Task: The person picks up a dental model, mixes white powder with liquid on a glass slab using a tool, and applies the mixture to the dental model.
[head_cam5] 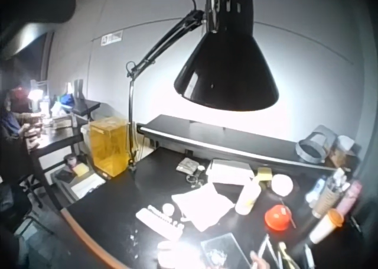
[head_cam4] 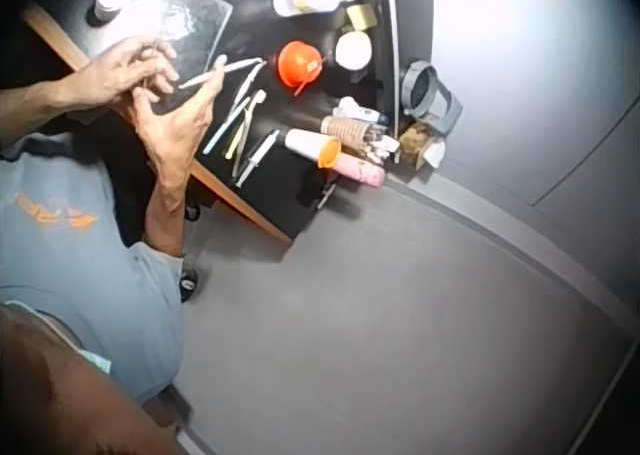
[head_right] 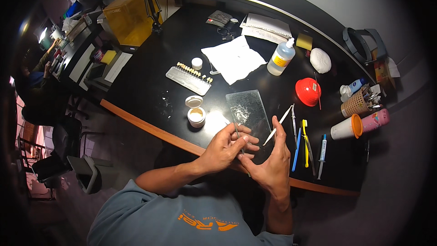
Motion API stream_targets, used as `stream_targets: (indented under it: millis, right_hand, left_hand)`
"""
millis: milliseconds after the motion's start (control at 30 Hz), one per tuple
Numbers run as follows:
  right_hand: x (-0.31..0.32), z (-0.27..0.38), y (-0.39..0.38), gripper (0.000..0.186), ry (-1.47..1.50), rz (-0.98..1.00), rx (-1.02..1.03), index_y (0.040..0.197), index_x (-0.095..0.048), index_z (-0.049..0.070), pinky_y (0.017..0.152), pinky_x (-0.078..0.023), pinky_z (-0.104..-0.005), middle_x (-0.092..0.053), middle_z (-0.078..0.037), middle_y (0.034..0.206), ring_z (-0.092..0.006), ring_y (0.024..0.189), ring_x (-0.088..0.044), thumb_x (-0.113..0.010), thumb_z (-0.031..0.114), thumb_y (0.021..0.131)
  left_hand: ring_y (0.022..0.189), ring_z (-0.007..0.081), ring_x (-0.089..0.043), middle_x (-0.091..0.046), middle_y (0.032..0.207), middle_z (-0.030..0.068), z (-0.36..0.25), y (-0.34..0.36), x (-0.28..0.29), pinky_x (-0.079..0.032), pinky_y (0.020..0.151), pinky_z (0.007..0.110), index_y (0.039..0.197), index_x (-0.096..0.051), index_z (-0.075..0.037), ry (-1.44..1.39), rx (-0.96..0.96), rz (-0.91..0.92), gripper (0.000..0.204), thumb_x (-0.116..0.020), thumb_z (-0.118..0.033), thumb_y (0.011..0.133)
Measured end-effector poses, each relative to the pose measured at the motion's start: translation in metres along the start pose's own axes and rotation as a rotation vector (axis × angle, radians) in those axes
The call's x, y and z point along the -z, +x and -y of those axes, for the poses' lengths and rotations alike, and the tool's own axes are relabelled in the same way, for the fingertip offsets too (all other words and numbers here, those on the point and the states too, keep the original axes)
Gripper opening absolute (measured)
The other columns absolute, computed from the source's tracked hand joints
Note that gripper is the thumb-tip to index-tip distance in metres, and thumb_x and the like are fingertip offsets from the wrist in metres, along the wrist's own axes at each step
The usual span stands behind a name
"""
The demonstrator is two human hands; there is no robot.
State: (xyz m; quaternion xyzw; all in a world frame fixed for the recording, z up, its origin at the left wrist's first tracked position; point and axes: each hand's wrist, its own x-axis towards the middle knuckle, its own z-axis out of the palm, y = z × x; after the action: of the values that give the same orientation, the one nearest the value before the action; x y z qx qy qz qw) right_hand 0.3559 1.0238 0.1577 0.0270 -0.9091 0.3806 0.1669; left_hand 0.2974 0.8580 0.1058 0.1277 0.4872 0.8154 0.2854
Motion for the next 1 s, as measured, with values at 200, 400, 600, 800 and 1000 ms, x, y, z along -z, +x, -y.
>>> stream_targets:
  millis: [200, 400, 600, 800, 1000]
  right_hand:
    - [0.011, -0.008, 0.015, 0.114, 0.078, 0.011, -0.090, 0.162, -0.038, 0.001, 0.099, -0.055, -0.0434, -0.056, -0.023, 0.155, -0.0350, 0.121, -0.068, -0.097, 0.019, 0.065]
    - [0.031, -0.034, 0.049, 0.121, -0.058, 0.158, -0.040, 0.164, -0.037, 0.004, 0.113, -0.052, -0.0449, -0.056, -0.024, 0.153, -0.0391, 0.132, -0.065, -0.094, 0.017, 0.058]
    - [0.031, -0.062, 0.064, 0.121, -0.033, 0.283, 0.076, 0.165, -0.034, 0.000, 0.126, -0.040, -0.0454, -0.050, -0.026, 0.160, -0.0432, 0.149, -0.051, -0.093, 0.016, 0.060]
    - [0.026, -0.065, 0.077, 0.123, -0.015, 0.346, 0.088, 0.166, -0.033, 0.002, 0.129, -0.036, -0.0464, -0.047, -0.025, 0.164, -0.0420, 0.152, -0.048, -0.094, 0.015, 0.061]
    - [0.021, -0.064, 0.078, 0.125, 0.029, 0.373, 0.044, 0.168, -0.031, 0.002, 0.130, -0.037, -0.0485, -0.044, -0.023, 0.167, -0.0428, 0.152, -0.047, -0.098, 0.012, 0.062]
  left_hand:
    - [0.115, 0.0252, -0.075, -0.069, 0.136, 0.0257, -0.011, -0.003, 0.009, -0.063, 0.096, 0.036, 0.155, -0.041, 0.008, 0.134, -0.080, 0.149, 0.051, -0.058, -0.016, 0.113]
    - [0.113, 0.0336, -0.075, -0.074, 0.132, 0.0225, -0.069, -0.048, 0.041, -0.058, 0.099, 0.042, 0.145, -0.061, 0.006, 0.715, -0.072, 0.533, 0.048, -0.065, -0.025, 0.109]
    - [0.121, 0.0369, -0.073, -0.075, 0.129, 0.0223, -0.102, -0.087, 0.094, -0.058, 0.102, 0.043, 0.148, -0.060, 0.004, 0.674, -0.045, 0.691, 0.049, -0.065, -0.024, 0.109]
    - [0.111, 0.0250, -0.077, -0.078, 0.123, 0.0189, -0.098, -0.129, 0.135, -0.061, 0.097, 0.036, 0.150, -0.060, 0.003, 0.449, 0.013, 0.461, 0.047, -0.066, -0.021, 0.110]
    - [0.104, 0.0240, -0.077, -0.078, 0.114, 0.0204, -0.095, -0.138, 0.143, -0.061, 0.095, 0.035, 0.147, -0.061, 0.008, 0.473, 0.009, 0.316, 0.047, -0.063, -0.022, 0.110]
